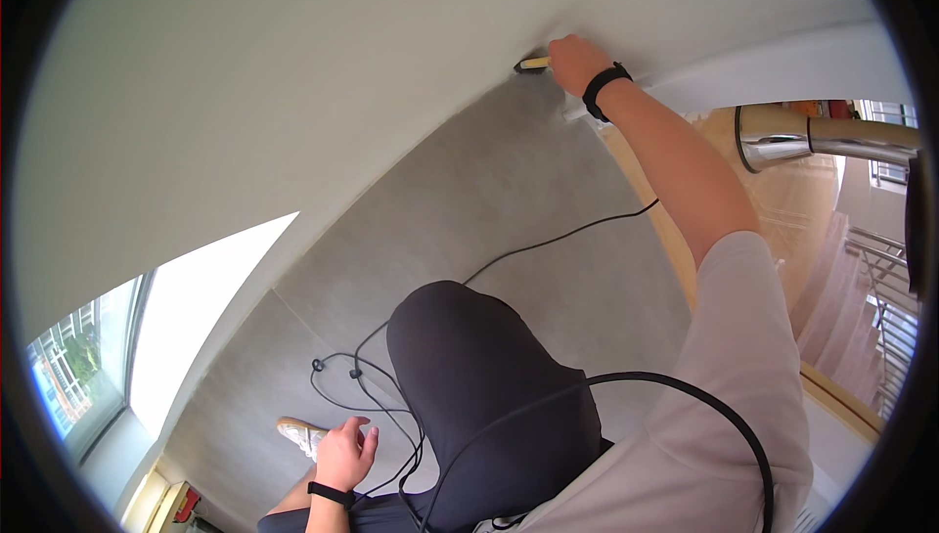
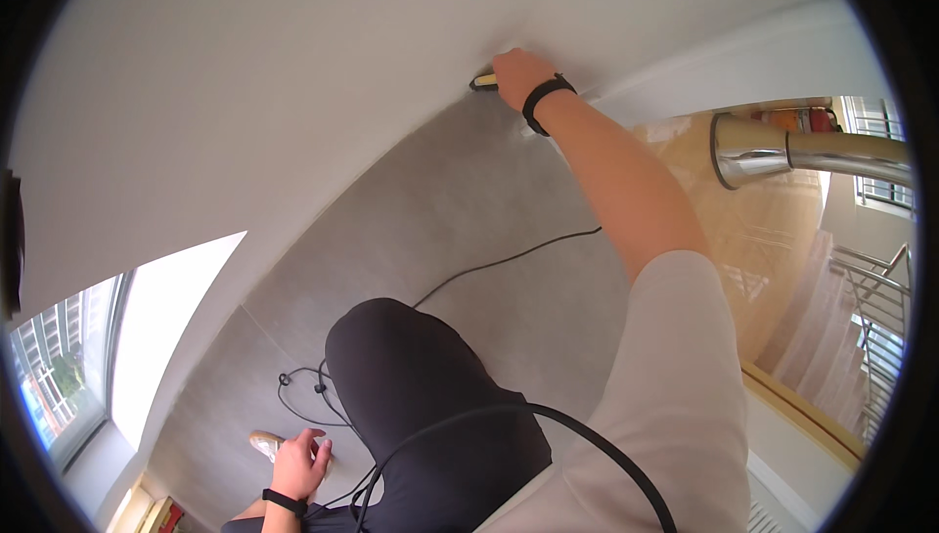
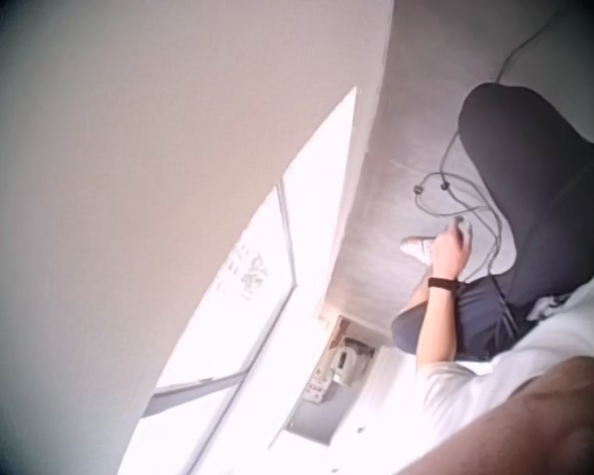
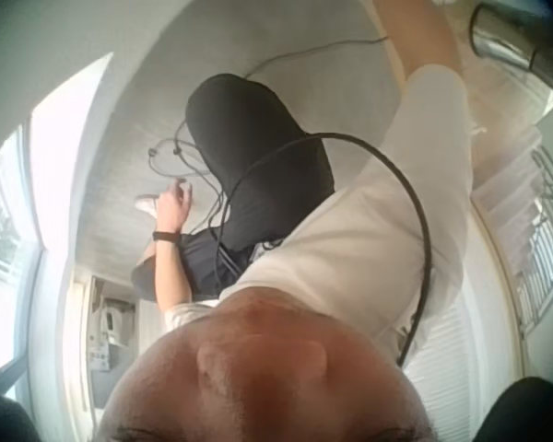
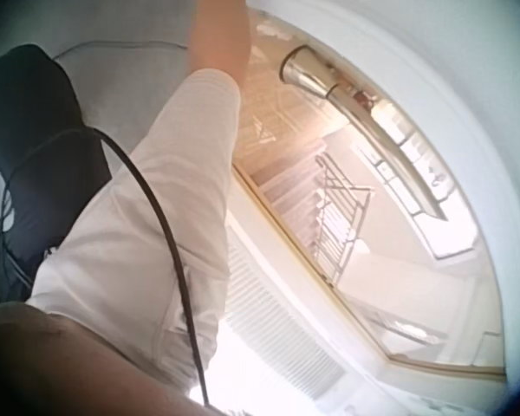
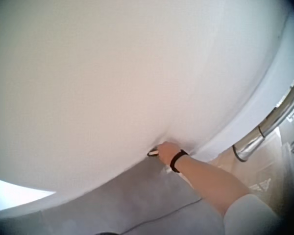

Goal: Apply paint or sealant to the edge of a wall near a window using a brush.

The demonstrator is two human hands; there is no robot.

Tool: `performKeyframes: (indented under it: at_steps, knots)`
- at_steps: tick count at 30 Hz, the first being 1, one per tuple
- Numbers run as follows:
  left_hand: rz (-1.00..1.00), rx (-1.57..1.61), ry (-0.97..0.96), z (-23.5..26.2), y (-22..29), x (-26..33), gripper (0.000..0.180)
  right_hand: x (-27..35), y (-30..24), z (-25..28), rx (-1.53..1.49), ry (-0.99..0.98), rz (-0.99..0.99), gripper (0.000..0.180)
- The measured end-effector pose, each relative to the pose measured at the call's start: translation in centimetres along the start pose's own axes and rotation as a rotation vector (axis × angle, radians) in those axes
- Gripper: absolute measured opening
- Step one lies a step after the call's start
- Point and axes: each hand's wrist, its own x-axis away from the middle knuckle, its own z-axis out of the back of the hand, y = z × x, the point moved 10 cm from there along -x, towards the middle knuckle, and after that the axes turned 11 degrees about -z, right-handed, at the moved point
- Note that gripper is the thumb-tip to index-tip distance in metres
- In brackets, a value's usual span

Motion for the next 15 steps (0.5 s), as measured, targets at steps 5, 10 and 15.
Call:
performKeyframes:
  at_steps: [5,10,15]
  knots:
    - [-0.008,-0.011,0.005,0.3,0.0,0.1,0.026,4.8,-0.1,1.8,0.026,-0.056,-0.049,0.019]
    - [-0.058,-0.057,0.080,2.1,1.4,0.6,0.026,13.4,-3.3,3.7,0.003,0.001,0.061,0.018]
    - [-0.159,-0.096,0.146,4.6,2.0,1.7,0.029,24.5,-12.1,11.7,-0.045,0.280,0.325,0.023]
